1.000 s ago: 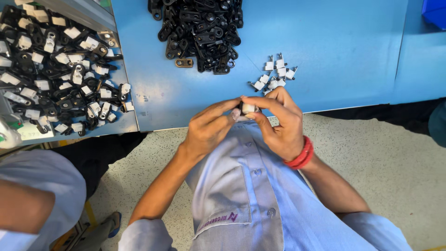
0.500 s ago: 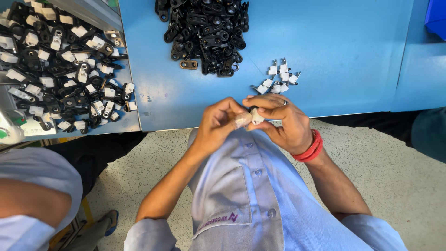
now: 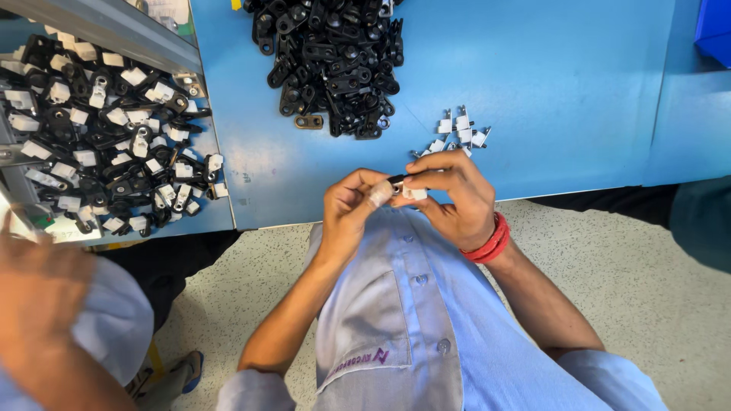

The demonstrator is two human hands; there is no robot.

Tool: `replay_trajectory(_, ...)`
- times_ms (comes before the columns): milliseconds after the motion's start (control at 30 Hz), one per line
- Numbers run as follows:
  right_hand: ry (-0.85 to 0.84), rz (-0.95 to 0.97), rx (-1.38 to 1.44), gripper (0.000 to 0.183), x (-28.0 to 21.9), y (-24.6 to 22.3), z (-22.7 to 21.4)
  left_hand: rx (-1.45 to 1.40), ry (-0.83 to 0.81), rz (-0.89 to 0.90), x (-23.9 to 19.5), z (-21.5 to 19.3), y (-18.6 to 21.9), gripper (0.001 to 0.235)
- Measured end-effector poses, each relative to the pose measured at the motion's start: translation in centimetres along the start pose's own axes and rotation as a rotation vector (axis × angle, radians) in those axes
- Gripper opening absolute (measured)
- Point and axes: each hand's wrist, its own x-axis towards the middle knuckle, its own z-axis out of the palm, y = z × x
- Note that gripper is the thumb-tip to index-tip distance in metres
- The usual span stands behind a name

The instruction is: The person repeatedly picks up a black plastic housing and a white plastic insert, snaps them together by hand, and places the assembled unit on the blue table. The process is repeated continuously with components drawn from piles on the table.

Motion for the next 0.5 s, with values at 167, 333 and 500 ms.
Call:
replay_trajectory(167,0.127,0.137,0.218,0.028,-1.3,-1.2,1.0,-0.021,0.087,0.135,-1.5,0.4,-0.6,0.019)
replay_trajectory(333,0.087,0.13,0.309,0.034,-2.3,-0.7,1.3,0.064,0.071,0.158,-1.9,0.4,-0.5,0.017)
replay_trajectory(500,-0.174,0.046,0.233,0.04,-2.1,-0.1,0.0,0.135,0.014,0.083,-0.9,-0.3,0.0,0.012)
